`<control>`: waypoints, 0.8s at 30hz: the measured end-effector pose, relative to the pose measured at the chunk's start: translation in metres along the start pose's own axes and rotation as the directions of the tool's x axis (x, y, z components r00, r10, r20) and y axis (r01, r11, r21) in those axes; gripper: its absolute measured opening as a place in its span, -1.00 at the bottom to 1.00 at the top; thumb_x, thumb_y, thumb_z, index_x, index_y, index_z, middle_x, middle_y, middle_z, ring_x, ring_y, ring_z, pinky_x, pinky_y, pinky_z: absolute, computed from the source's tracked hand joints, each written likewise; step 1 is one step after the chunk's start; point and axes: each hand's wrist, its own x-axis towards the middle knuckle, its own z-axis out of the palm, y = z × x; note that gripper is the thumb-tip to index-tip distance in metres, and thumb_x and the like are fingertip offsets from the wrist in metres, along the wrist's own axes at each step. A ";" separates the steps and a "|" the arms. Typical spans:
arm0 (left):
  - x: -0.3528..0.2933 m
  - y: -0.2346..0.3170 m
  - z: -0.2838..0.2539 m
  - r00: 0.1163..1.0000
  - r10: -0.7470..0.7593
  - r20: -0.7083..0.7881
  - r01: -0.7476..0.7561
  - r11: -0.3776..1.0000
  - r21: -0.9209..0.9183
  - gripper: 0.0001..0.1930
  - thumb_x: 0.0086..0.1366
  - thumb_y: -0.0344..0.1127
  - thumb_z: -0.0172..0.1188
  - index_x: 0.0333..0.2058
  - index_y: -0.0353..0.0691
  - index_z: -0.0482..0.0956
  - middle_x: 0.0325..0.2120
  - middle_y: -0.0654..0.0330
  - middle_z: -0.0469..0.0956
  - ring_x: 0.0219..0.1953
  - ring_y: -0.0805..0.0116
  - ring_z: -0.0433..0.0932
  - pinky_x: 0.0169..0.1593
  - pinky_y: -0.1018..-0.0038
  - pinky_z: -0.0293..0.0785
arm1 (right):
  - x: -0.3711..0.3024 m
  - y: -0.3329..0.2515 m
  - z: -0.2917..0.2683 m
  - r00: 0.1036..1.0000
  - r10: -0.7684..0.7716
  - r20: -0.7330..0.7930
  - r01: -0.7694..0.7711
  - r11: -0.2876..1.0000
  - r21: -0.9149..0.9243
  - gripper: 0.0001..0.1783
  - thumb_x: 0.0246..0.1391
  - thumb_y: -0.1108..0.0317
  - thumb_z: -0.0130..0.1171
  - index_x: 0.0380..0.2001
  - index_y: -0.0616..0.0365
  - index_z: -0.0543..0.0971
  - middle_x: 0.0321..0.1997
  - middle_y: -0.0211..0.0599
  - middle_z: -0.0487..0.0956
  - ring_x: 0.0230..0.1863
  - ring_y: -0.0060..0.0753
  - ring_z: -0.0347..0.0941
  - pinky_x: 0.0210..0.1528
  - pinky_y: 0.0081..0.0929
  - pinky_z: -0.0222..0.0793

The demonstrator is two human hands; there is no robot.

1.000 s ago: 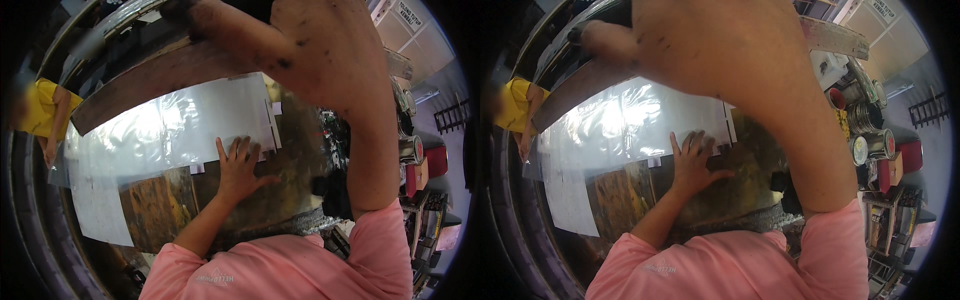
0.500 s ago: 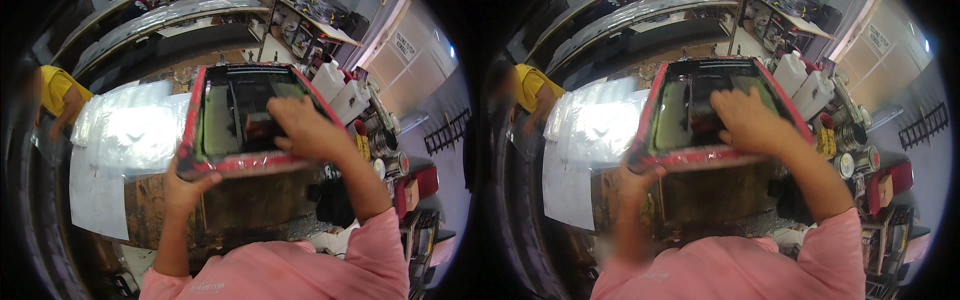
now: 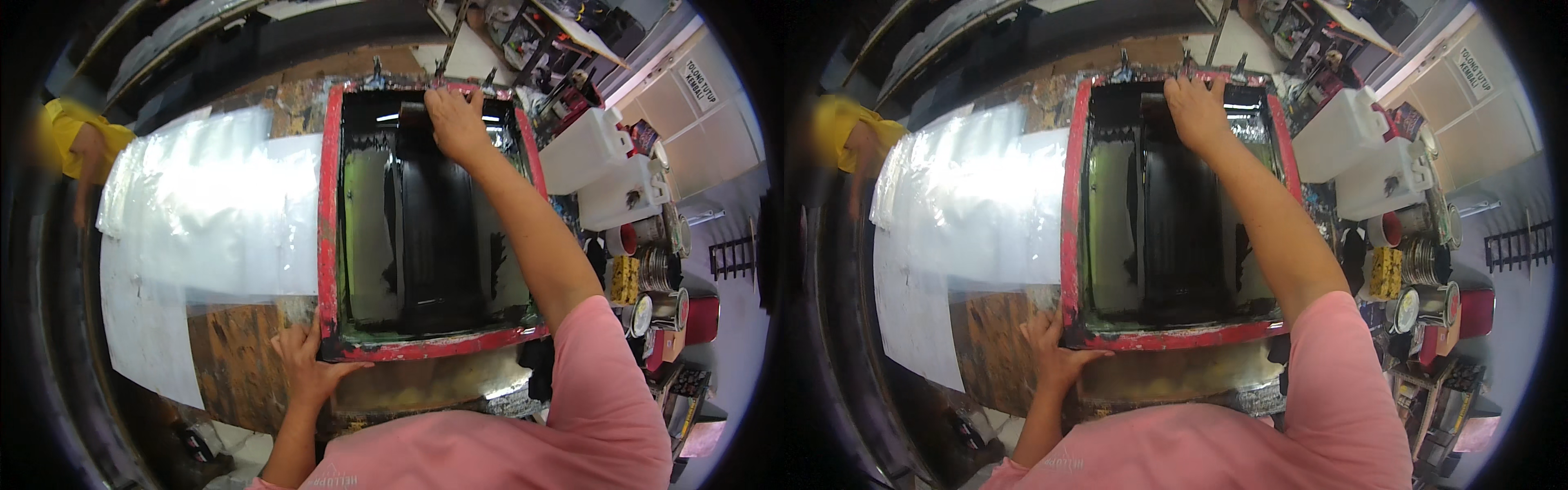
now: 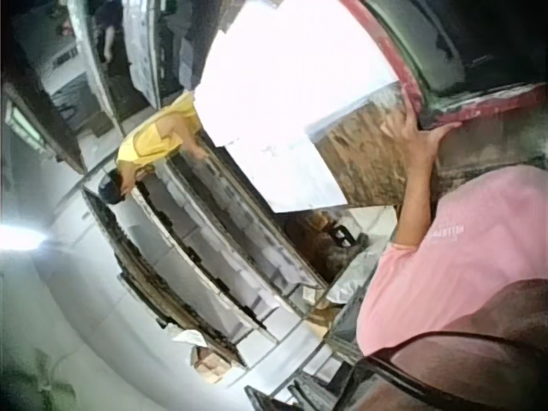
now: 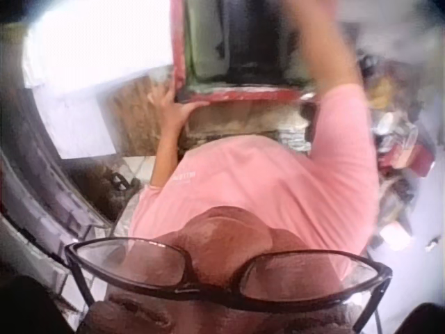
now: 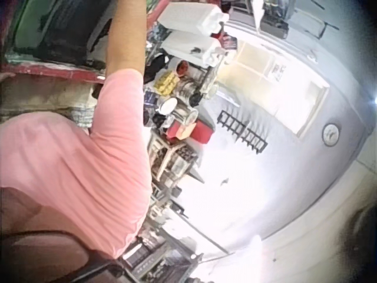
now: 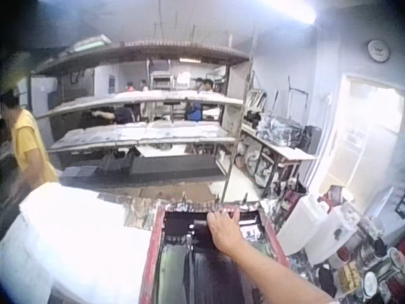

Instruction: The person performs screen printing by placing a plastic sheet under a screen frame, applying ink with a squeegee across the screen, and then lifting the frame to reveal the printed design.

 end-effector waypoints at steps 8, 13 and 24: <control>0.001 0.000 0.002 0.999 0.028 -0.028 -0.028 1.000 -0.014 0.21 -0.41 0.49 0.61 0.22 -0.21 0.66 -0.27 0.19 0.43 -0.12 0.13 0.42 0.08 0.13 0.21 | -0.116 -0.055 -0.082 0.999 -0.037 0.022 0.034 0.995 0.098 -0.53 -0.04 0.48 0.33 -0.04 0.08 0.43 -0.10 -0.27 0.51 0.04 -0.11 0.48 0.22 0.20 0.22; 0.000 -0.003 0.007 0.993 0.043 -0.108 -0.050 0.997 -0.064 0.18 -0.40 0.46 0.64 0.19 -0.22 0.67 -0.24 0.19 0.47 -0.07 0.14 0.44 0.11 0.16 0.21 | -0.213 -0.106 -0.163 0.975 -0.022 0.222 -0.012 0.988 0.151 -0.71 0.06 0.47 0.24 -0.13 0.04 0.48 -0.15 -0.31 0.49 -0.01 -0.16 0.47 0.24 0.22 0.23; 0.006 0.043 -0.033 0.976 -0.219 0.006 0.133 0.572 -0.810 0.05 -0.15 -0.02 0.80 0.32 -0.34 0.54 0.12 0.19 0.60 0.22 0.29 0.50 0.32 0.26 0.38 | -0.228 -0.121 -0.252 0.985 0.072 0.160 -0.116 0.950 0.289 -0.50 0.10 -0.02 0.38 -0.08 0.11 0.52 -0.08 -0.16 0.53 0.10 -0.03 0.44 0.26 0.21 0.11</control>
